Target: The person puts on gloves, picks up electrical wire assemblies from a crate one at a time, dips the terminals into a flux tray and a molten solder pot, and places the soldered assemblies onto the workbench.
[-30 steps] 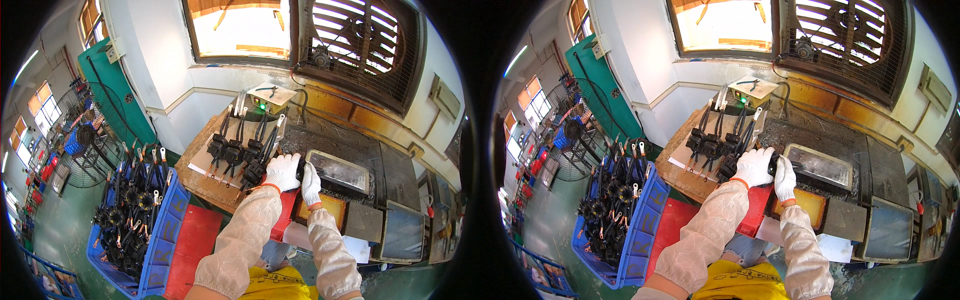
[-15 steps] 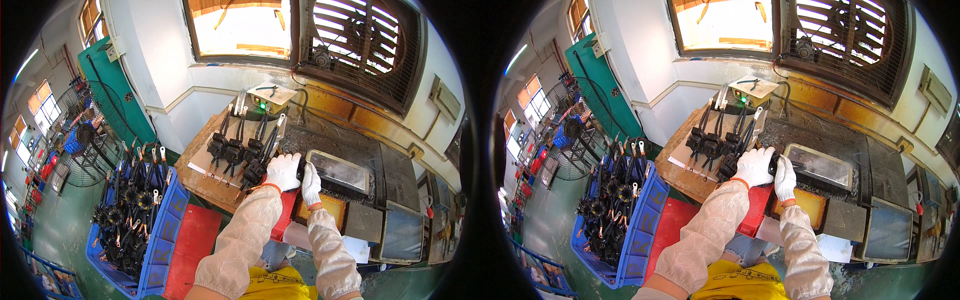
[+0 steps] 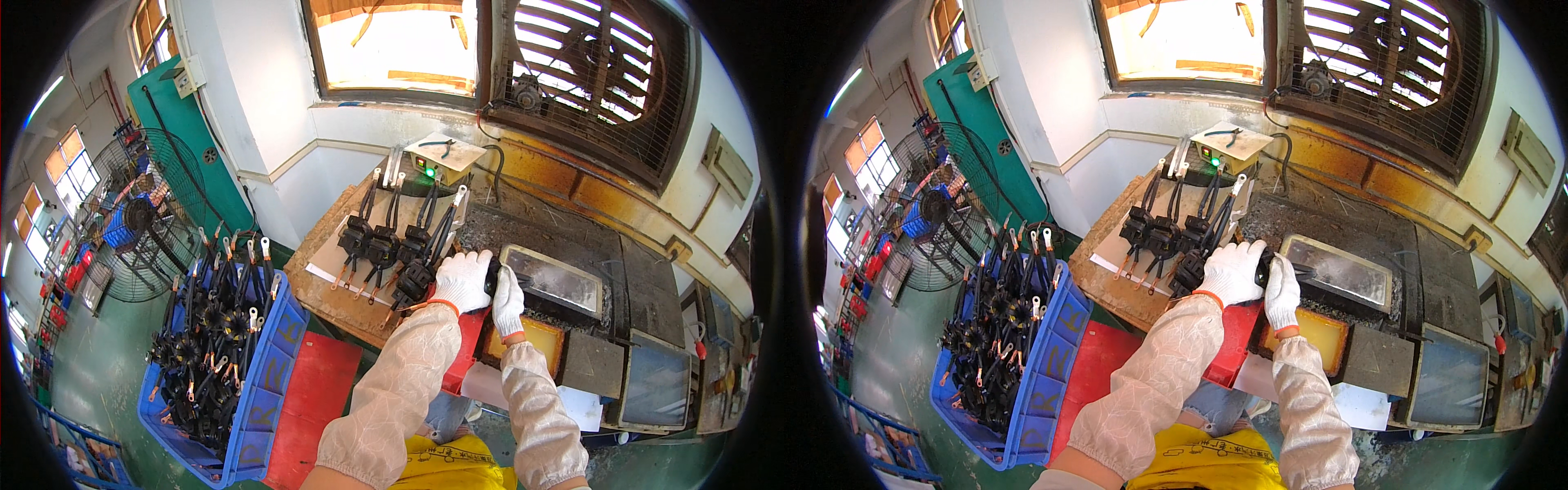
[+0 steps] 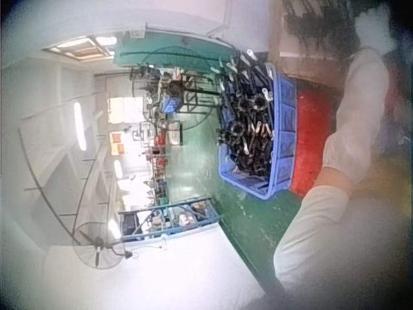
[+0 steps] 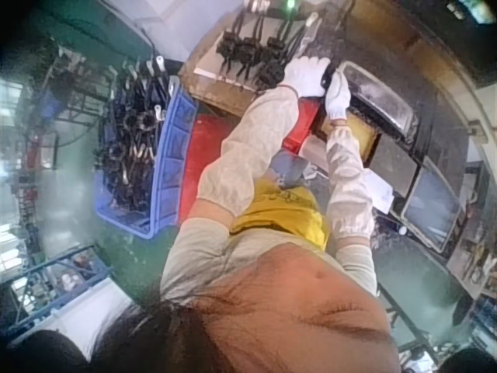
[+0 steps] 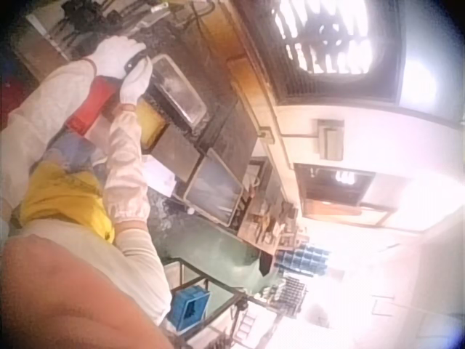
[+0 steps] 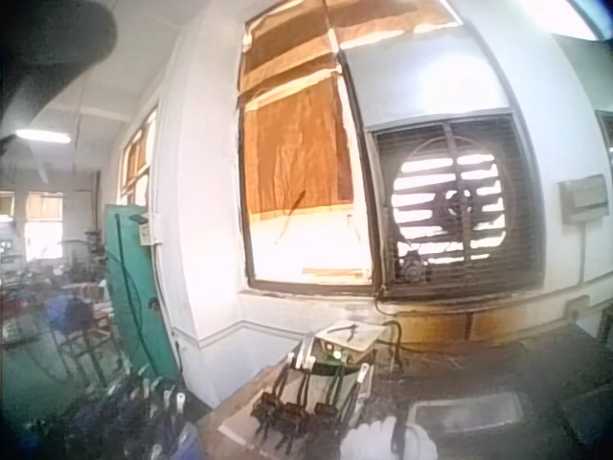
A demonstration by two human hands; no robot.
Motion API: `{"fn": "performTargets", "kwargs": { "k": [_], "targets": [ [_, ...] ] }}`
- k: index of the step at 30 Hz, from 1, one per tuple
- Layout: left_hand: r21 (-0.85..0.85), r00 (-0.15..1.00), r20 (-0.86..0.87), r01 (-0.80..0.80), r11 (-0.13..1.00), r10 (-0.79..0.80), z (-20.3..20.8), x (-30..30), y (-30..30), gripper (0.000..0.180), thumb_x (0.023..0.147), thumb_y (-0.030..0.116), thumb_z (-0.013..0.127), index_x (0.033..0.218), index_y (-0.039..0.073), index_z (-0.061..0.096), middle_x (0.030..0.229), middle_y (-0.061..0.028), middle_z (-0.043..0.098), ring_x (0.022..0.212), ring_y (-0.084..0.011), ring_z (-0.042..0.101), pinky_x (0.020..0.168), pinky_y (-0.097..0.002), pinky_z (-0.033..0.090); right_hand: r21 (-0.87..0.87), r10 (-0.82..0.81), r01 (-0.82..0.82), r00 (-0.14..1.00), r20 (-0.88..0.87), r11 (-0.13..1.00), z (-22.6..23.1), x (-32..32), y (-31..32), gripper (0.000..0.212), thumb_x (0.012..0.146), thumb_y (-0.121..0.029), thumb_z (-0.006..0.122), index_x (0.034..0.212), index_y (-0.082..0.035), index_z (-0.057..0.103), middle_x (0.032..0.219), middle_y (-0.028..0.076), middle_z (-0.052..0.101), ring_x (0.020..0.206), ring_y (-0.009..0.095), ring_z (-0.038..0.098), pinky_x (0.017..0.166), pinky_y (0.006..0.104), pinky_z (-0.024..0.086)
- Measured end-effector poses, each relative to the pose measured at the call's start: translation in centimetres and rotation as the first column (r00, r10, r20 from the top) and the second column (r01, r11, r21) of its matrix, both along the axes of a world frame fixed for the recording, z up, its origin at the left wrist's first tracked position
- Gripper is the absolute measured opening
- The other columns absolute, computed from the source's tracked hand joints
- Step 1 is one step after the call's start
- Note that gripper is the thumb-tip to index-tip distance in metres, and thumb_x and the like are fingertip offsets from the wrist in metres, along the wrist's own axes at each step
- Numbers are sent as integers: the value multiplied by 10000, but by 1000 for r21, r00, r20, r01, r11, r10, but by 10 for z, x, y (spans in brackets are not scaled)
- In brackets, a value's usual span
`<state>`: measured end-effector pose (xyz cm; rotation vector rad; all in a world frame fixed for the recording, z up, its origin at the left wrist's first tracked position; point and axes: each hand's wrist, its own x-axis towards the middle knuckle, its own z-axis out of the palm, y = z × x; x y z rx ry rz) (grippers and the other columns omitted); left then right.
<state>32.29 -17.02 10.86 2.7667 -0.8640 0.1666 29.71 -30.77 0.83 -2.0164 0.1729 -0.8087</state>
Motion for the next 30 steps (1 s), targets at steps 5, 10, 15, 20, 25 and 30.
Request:
{"fn": "performTargets", "kwargs": {
  "k": [5, 10, 15, 20, 25, 30],
  "targets": [
    [7, 1000, 6, -1, 1000, 1, 0, -1, -2, 801, 685, 386, 776, 1378, 108, 486, 1145, -147, 655, 1059, -314, 648, 906, -435, 513, 45, -2, 2, 1000, -8, 999, -1, 1, -1, 361, 1057, -259, 446, 1255, -18, 629, 1215, 207, 667, 1125, 348, 643, 994, 371, 479],
    [11, 1000, -7, -5, 1000, 5, 1, 0, -1, 804, 685, 395, 778, 1377, 112, 482, 1140, -142, 650, 1059, -318, 644, 907, -439, 513, 53, 11, -10, 1000, -10, 999, -1, 1, -1, 359, 1054, -254, 449, 1260, -18, 624, 1214, 212, 665, 1132, 353, 638, 1000, 374, 475],
    [9, 1000, -4, -9, 1000, 9, -1, 0, -2, 805, 688, 402, 777, 1377, 111, 481, 1156, -146, 644, 1066, -319, 642, 908, -438, 513, 21, 19, -19, 1000, -12, 1000, 0, 0, -1, 349, 1051, -239, 450, 1252, -15, 626, 1216, 217, 660, 1146, 370, 628, 1007, 380, 472],
    [8, 1000, -6, -5, 1000, 5, -2, 0, -2, 811, 685, 406, 777, 1380, 111, 480, 1162, -145, 642, 1072, -318, 640, 907, -438, 512, -8, 7, -7, 1000, 0, 1000, 0, 0, -1, 342, 1048, -235, 453, 1244, -15, 628, 1216, 212, 661, 1148, 368, 627, 1010, 379, 469],
    [-3, 1000, 9, -2, 1000, 2, -1, 1, -2, 818, 678, 407, 776, 1380, 106, 485, 1145, -140, 649, 1065, -314, 643, 899, -435, 512, 7, 2, -2, 1000, 1, 1000, 2, -2, -1, 339, 1045, -234, 457, 1244, -20, 628, 1219, 203, 662, 1150, 364, 626, 1009, 378, 469],
    [-3, 1000, 10, 1, 1000, -1, -2, 1, -2, 820, 680, 408, 773, 1385, 103, 486, 1147, -141, 651, 1066, -314, 643, 900, -432, 514, 20, 7, -6, 1000, -19, 1000, 2, -1, -1, 341, 1046, -242, 453, 1242, -25, 628, 1222, 203, 659, 1155, 364, 623, 1011, 378, 466]
  ]
}}
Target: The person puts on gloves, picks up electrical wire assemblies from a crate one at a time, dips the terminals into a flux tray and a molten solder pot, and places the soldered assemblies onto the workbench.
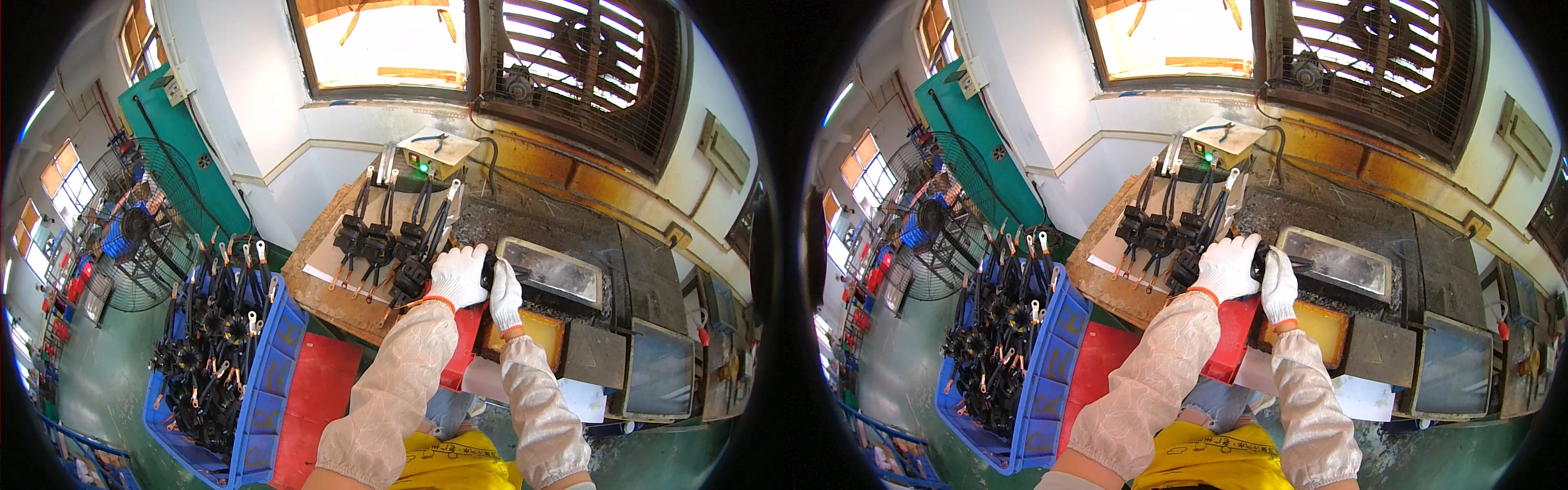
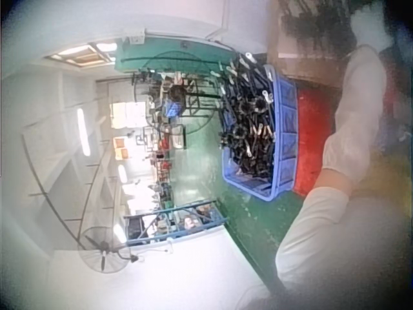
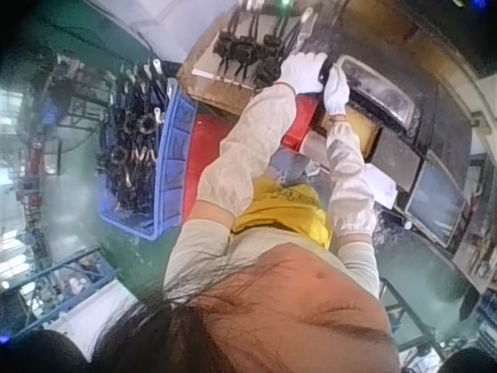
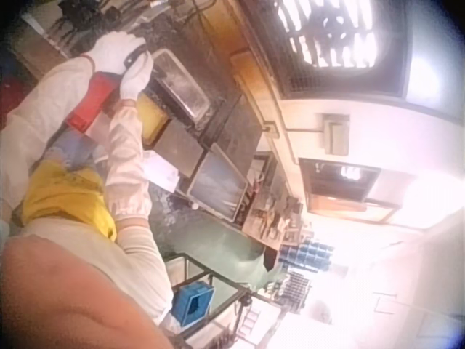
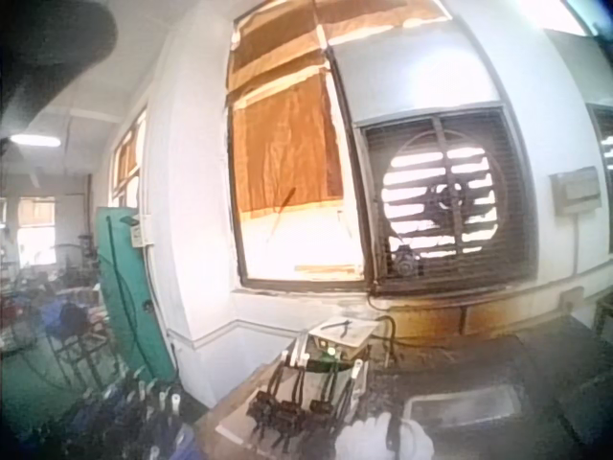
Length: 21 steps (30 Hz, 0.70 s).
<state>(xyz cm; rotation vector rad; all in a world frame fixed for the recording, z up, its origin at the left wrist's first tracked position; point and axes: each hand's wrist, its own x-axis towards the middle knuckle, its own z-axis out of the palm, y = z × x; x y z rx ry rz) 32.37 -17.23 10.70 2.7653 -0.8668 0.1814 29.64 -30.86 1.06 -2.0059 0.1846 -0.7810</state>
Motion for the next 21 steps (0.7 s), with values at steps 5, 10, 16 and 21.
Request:
{"fn": "performTargets", "kwargs": {
  "k": [5, 10, 16, 21],
  "targets": [
    [12, 1000, 1, -1, 1000, 1, 0, 1, 1, 829, 681, 413, 773, 1393, 104, 481, 1151, -142, 651, 1066, -314, 644, 902, -433, 514, 9, 20, -20, 999, 26, 1000, 0, 1, 1, 349, 1050, -249, 444, 1243, -24, 628, 1221, 207, 658, 1153, 369, 622, 1010, 380, 466],
    [1, 1000, -8, 2, 1000, -2, -2, 1, -1, 806, 681, 416, 775, 1372, 109, 495, 1145, -143, 652, 1069, -317, 641, 904, -435, 514, 9, 21, -22, 999, 29, 1000, -3, 1, -2, 344, 1048, -242, 451, 1241, -21, 630, 1220, 209, 658, 1150, 372, 623, 1010, 380, 467],
    [-12, 1000, 23, 13, 1000, -13, -4, 2, 3, 758, 682, 405, 775, 1324, 92, 523, 1119, -146, 654, 1051, -322, 642, 895, -433, 516, 0, -6, 6, 999, 42, 1000, 1, -2, 4, 310, 1036, -204, 469, 1222, -18, 634, 1200, 211, 660, 1136, 371, 626, 999, 385, 475],
    [-42, 996, 75, 52, 998, -49, -9, 1, 6, 735, 683, 410, 781, 1291, 83, 532, 1096, -139, 655, 1030, -321, 643, 870, -432, 518, -59, 8, -3, 996, 85, 998, 5, -7, 6, 289, 1016, -182, 489, 1209, -18, 627, 1160, 207, 655, 1104, 379, 627, 985, 393, 479]
  ]
}}
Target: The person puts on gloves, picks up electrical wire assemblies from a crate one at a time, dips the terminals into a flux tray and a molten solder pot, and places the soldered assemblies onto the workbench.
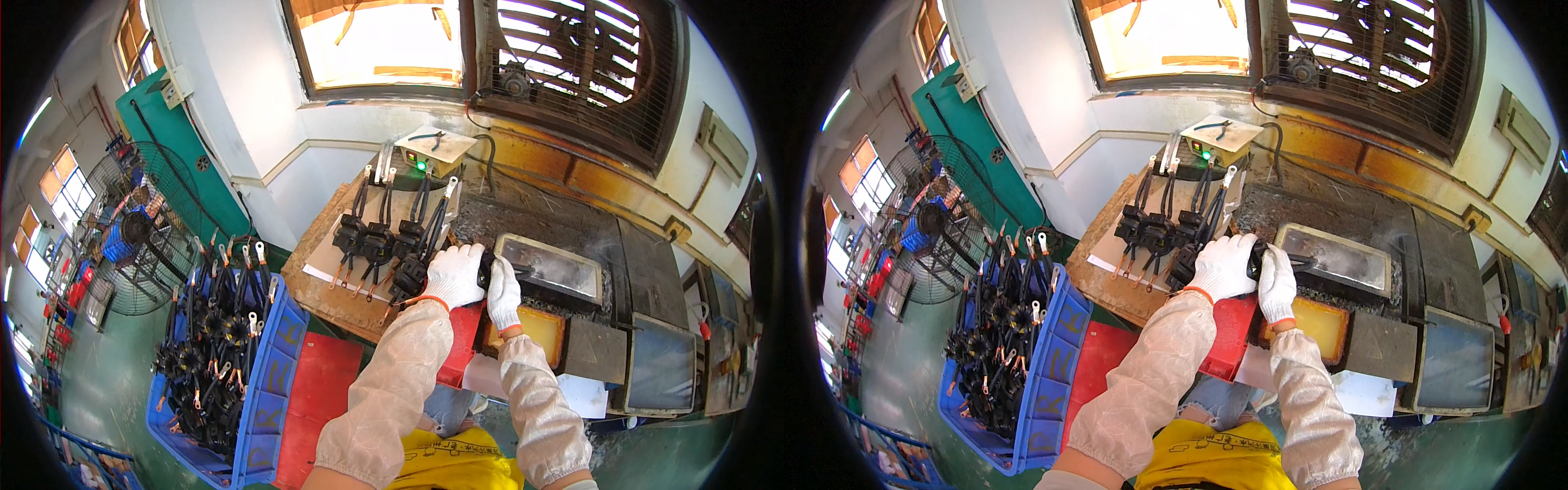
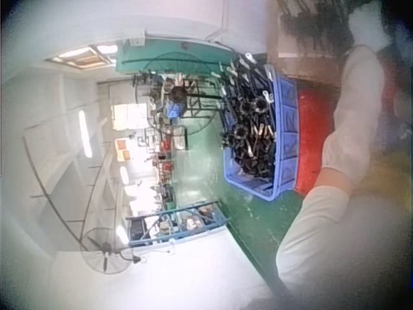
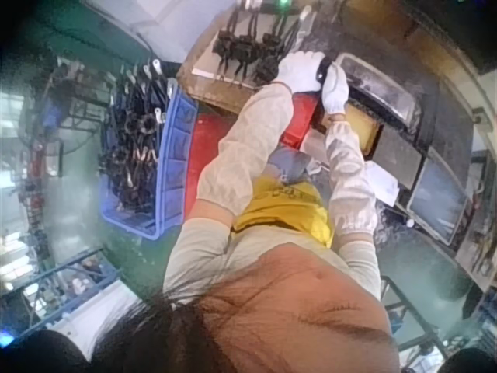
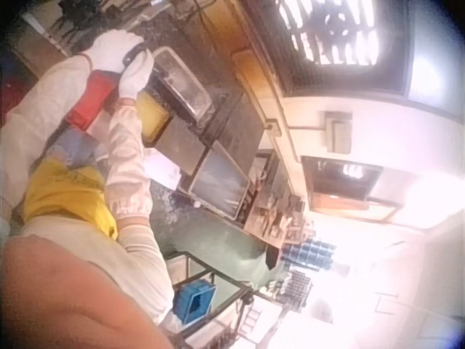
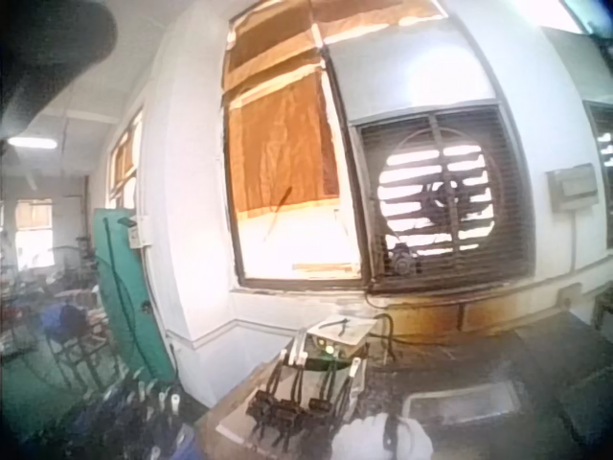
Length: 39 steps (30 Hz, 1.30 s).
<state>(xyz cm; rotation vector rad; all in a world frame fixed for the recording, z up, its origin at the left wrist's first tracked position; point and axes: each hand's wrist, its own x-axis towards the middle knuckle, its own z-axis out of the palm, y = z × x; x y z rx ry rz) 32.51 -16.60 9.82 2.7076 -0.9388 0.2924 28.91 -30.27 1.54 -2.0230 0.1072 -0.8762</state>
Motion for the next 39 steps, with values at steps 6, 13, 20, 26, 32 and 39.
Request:
{"fn": "performTargets", "kwargs": {
  "k": [6, 13, 20, 26, 32, 39],
  "targets": [
    [-41, 999, 37, 6, 999, -5, -6, -1, 4, 698, 688, 420, 783, 1255, 92, 541, 1079, -130, 656, 1009, -322, 645, 860, -440, 515, -4, 34, -34, 999, 27, 999, 2, -1, 2, 284, 1005, -168, 496, 1203, -11, 626, 1142, 202, 651, 1100, 380, 621, 987, 395, 477],
    [-74, 1000, 24, -16, 997, 18, -4, -8, 4, 710, 674, 419, 799, 1252, 98, 538, 1082, -125, 652, 1019, -318, 641, 876, -445, 509, -29, 37, -36, 998, 44, 999, 2, 0, 2, 271, 991, -149, 508, 1189, -11, 631, 1140, 197, 654, 1104, 379, 619, 991, 403, 475],
    [-104, 999, 38, -16, 994, 20, -5, -13, 9, 756, 691, 404, 798, 1317, 92, 512, 1127, -125, 647, 1054, -322, 629, 909, -442, 505, -39, 35, -33, 999, 41, 999, -3, 3, 2, 267, 959, -142, 564, 1187, -31, 648, 1177, 185, 654, 1134, 375, 606, 1019, 407, 461],
    [-190, 997, 52, -49, 981, 60, -11, -14, 15, 763, 673, 377, 813, 1316, 98, 513, 1143, -107, 652, 1063, -310, 626, 918, -439, 504, -158, 66, -49, 992, 104, 986, 11, -3, 11, 260, 973, -121, 550, 1198, -17, 629, 1198, 194, 636, 1165, 372, 590, 1034, 398, 449],
    [-225, 995, 69, -51, 973, 68, -14, -20, 15, 732, 688, 386, 808, 1299, 94, 531, 1157, -111, 654, 1079, -312, 622, 922, -438, 502, -162, 73, -47, 986, 153, 986, 12, -6, 12, 287, 913, -142, 615, 1181, -49, 655, 1202, 197, 633, 1203, 392, 560, 1065, 442, 425],
    [-383, 970, 195, -61, 922, 145, -38, -30, 23, 638, 758, 374, 761, 1272, 61, 549, 1170, -149, 659, 1082, -347, 619, 928, -462, 494, -288, 100, -34, 971, 216, 957, 30, -18, 27, 332, 871, -128, 646, 1197, -65, 629, 1208, 174, 631, 1251, 412, 526, 1140, 487, 369]
  ]
}}
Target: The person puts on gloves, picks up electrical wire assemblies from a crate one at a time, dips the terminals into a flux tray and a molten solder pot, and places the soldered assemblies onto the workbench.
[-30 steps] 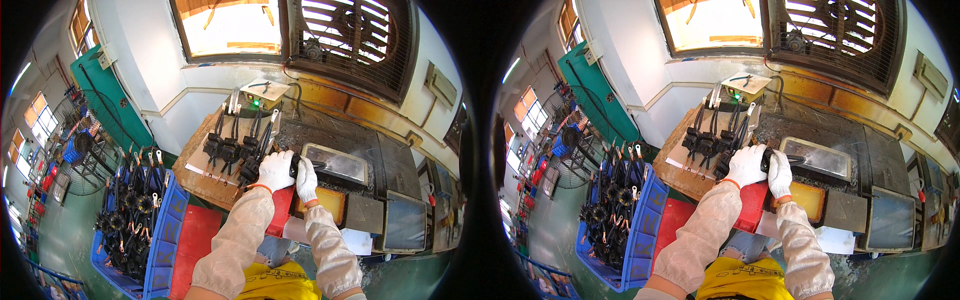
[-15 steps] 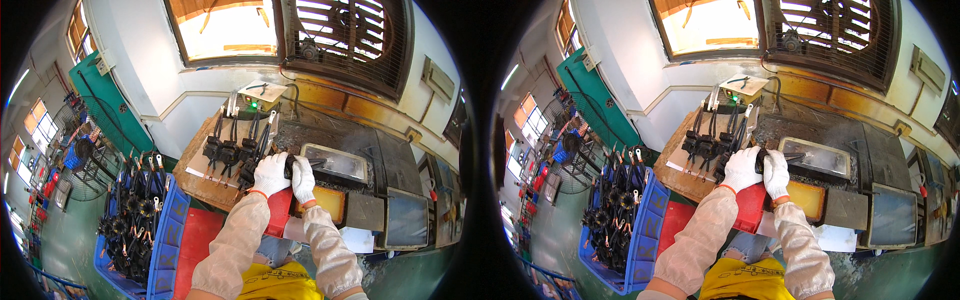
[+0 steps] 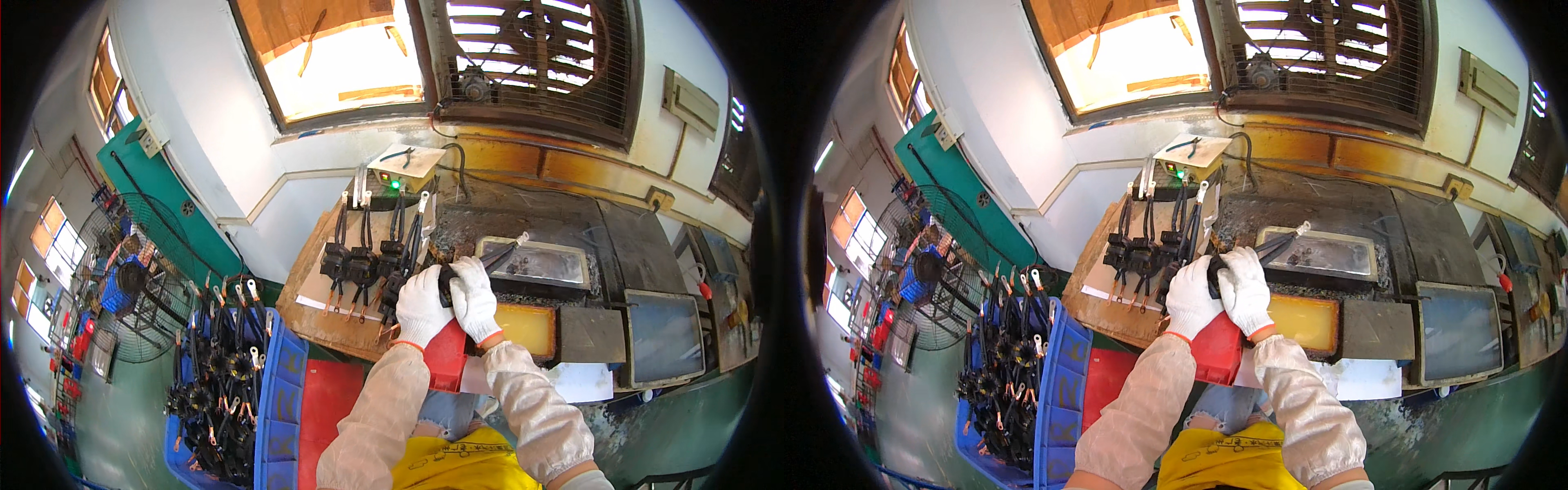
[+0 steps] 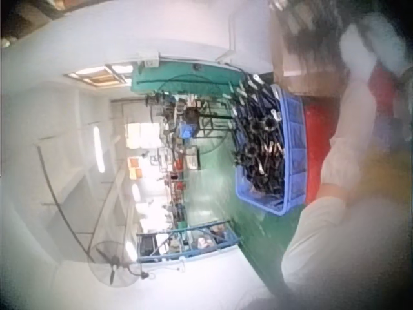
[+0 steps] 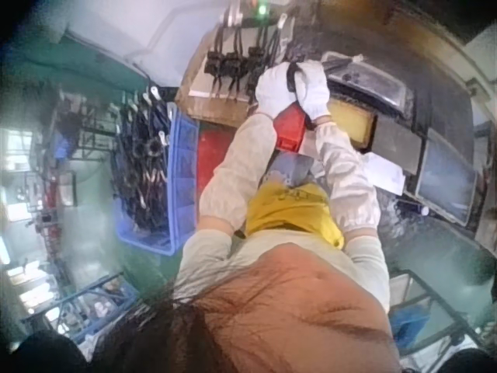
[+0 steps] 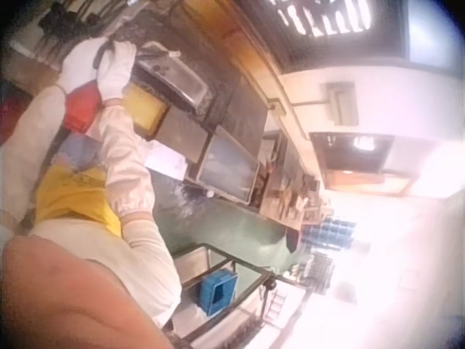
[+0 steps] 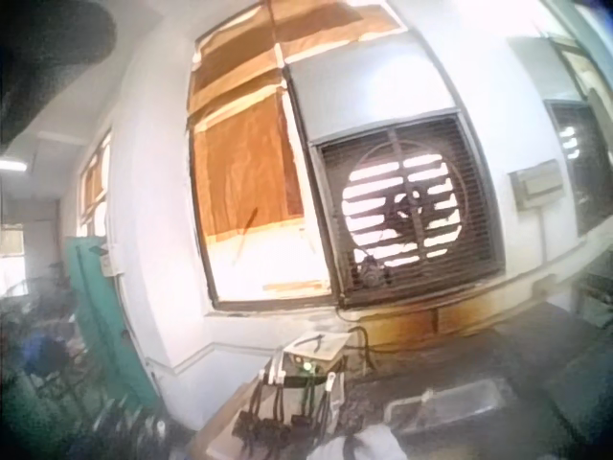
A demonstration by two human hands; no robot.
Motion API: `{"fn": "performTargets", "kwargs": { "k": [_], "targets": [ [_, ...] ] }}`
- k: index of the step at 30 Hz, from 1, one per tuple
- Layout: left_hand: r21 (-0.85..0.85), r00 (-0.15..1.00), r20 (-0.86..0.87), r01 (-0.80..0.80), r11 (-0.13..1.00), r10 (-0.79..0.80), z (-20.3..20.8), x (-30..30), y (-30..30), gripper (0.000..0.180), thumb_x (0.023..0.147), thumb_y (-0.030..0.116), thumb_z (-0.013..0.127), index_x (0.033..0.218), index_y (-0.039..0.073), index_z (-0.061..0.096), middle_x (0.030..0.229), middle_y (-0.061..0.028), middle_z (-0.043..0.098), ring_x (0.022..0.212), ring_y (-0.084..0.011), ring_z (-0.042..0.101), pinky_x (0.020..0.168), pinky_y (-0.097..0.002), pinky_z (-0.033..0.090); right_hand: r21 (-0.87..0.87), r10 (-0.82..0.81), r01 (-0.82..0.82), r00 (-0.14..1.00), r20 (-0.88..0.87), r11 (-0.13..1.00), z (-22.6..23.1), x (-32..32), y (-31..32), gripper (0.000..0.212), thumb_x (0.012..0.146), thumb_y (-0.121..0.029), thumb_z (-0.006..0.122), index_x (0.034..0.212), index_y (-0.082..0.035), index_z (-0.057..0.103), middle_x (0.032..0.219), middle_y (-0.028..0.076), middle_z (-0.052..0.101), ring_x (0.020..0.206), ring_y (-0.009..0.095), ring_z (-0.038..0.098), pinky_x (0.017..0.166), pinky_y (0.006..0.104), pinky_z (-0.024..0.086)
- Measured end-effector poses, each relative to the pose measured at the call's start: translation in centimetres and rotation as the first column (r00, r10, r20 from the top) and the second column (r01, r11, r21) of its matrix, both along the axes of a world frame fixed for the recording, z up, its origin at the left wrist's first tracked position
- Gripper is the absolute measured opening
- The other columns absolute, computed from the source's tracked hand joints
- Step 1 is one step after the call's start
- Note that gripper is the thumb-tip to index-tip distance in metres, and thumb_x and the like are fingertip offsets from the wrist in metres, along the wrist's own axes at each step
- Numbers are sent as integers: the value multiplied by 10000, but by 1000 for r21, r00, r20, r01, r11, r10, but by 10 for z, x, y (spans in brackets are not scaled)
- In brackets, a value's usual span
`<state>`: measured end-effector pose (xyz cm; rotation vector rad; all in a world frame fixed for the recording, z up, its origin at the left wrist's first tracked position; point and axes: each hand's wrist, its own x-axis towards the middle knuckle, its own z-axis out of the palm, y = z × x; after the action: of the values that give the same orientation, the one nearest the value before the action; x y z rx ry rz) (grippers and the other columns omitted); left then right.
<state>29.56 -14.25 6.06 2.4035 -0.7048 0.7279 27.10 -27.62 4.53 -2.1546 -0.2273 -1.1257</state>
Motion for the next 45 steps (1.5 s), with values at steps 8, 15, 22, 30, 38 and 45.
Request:
{"fn": "performTargets", "kwargs": {
  "k": [8, 15, 22, 30, 38, 45],
  "targets": [
    [-110, 998, -15, -60, 992, 59, -8, -6, 3, 621, 745, 356, 774, 1248, 54, 571, 1135, -159, 668, 1056, -352, 631, 904, -466, 504, -17, -27, 27, 999, 40, 999, 13, -24, 12, 349, 869, -163, 680, 1191, -42, 615, 1196, 163, 636, 1202, 379, 569, 1103, 470, 417],
    [-131, 994, 46, -96, 987, 103, -11, -9, 5, 855, 603, 357, 902, 1310, 52, 529, 1191, -145, 655, 1085, -360, 615, 913, -476, 501, 795, 90, 259, 927, -363, 548, 19, -17, 18, 490, 931, -305, 668, 1283, 26, 585, 1225, 208, 669, 1119, 296, 649, 971, 379, 489],
    [93, 980, -190, -47, 995, 64, 25, -17, 2, 1036, 656, 429, 862, 1510, 136, 352, 1228, -152, 601, 1056, -372, 603, 890, -486, 507, 765, 150, 260, 895, -420, 590, -13, 33, -3, 495, 858, -235, 699, 1300, -34, 600, 1116, 171, 725, 1035, 291, 691, 885, 361, 512],
    [185, 942, -308, -81, 979, 136, 37, -10, 3, 856, 692, 463, 845, 1397, 195, 441, 1103, -169, 555, 1017, -386, 596, 823, -509, 521, 614, 217, 156, 845, -488, 773, 19, 38, -3, 443, 837, -154, 699, 1262, -41, 642, 1108, 169, 731, 1035, 300, 699, 902, 355, 517],
    [-23, 961, -269, -70, 997, 61, 15, -9, -4, 797, 705, 381, 829, 1352, 139, 432, 1192, -164, 562, 1092, -391, 592, 878, -506, 508, 400, 136, 87, 858, -495, 912, 13, 43, -6, 477, 869, -136, 689, 1328, -44, 593, 1211, 191, 688, 1155, 318, 650, 972, 369, 491],
    [73, 969, -200, -131, 989, 143, 23, 3, -16, 661, 714, 379, 803, 1233, 115, 490, 1227, -151, 560, 1162, -364, 565, 957, -474, 476, 308, 99, 87, 836, -539, 948, 10, 49, -10, 448, 875, -111, 685, 1311, -62, 599, 1238, 193, 671, 1170, 342, 633, 979, 386, 492]
  ]
}}
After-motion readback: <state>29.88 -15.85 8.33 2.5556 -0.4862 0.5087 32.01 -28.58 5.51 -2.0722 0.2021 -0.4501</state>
